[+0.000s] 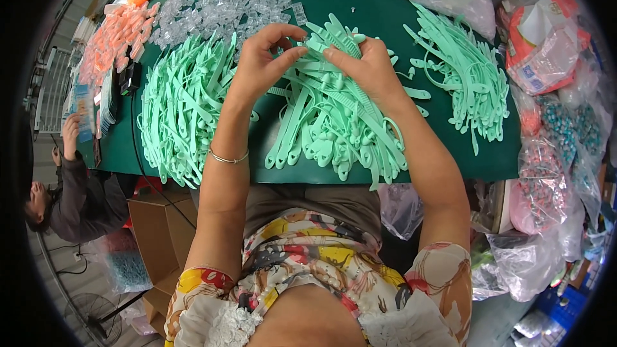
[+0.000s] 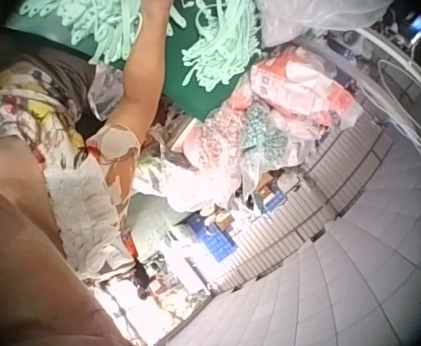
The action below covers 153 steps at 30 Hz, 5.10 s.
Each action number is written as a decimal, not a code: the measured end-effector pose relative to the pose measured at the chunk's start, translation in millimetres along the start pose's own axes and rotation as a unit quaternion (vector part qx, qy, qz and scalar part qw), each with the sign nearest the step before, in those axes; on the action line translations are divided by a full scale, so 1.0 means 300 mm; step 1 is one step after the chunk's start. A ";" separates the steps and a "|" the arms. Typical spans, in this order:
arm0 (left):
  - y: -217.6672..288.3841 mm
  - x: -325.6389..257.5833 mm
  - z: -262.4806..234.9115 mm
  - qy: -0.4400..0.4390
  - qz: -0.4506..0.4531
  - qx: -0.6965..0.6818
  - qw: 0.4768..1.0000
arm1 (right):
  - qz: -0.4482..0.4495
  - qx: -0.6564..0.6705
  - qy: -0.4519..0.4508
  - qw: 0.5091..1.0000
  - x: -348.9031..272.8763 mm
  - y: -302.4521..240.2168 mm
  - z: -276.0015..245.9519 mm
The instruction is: The person is sorting and assembling green plastic components, likely for footwear or accessories, in a factory setting.
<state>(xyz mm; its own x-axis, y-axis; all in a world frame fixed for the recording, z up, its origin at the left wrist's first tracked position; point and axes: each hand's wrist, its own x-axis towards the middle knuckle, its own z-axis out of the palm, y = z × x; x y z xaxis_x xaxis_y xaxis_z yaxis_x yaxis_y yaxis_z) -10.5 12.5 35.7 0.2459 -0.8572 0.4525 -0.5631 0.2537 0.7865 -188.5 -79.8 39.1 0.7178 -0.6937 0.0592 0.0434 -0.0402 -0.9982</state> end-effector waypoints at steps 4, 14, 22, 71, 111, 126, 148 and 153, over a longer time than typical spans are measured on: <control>0.005 -0.001 0.001 0.000 0.018 0.001 1.000 | 0.009 0.007 0.000 1.000 -0.005 -0.017 0.006; 0.019 -0.002 0.007 -0.001 0.035 0.020 0.999 | 0.000 0.006 0.000 1.000 -0.003 -0.006 0.005; 0.024 -0.004 0.022 -0.036 -0.116 -0.136 0.983 | 0.007 -0.004 0.002 1.000 0.006 0.020 -0.007; -0.120 -0.025 -0.024 0.021 -0.092 0.361 0.928 | -0.022 0.014 0.022 0.999 0.023 0.021 0.005; -0.004 -0.003 0.004 0.017 0.172 0.184 0.968 | -0.047 -0.092 0.044 0.994 -0.003 0.014 0.022; 0.022 -0.001 0.015 0.003 0.229 0.235 0.945 | -0.043 -0.060 0.017 0.997 -0.002 0.015 0.024; -0.002 -0.013 0.074 -0.025 -0.079 0.001 0.997 | -0.104 -0.163 0.009 0.981 0.015 0.056 0.012; -0.019 -0.015 0.061 -0.006 -0.085 -0.037 0.996 | -0.077 -0.128 0.015 0.989 0.011 0.049 0.019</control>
<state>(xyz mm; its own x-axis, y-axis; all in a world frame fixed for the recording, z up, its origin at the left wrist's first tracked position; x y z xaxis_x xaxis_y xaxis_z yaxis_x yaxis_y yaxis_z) -23.0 6.8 21.5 0.3231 -0.8957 0.3056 -0.4539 0.1367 0.8805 -181.3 -78.6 24.8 0.6953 -0.6861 0.2141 -0.0294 -0.3247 -0.9453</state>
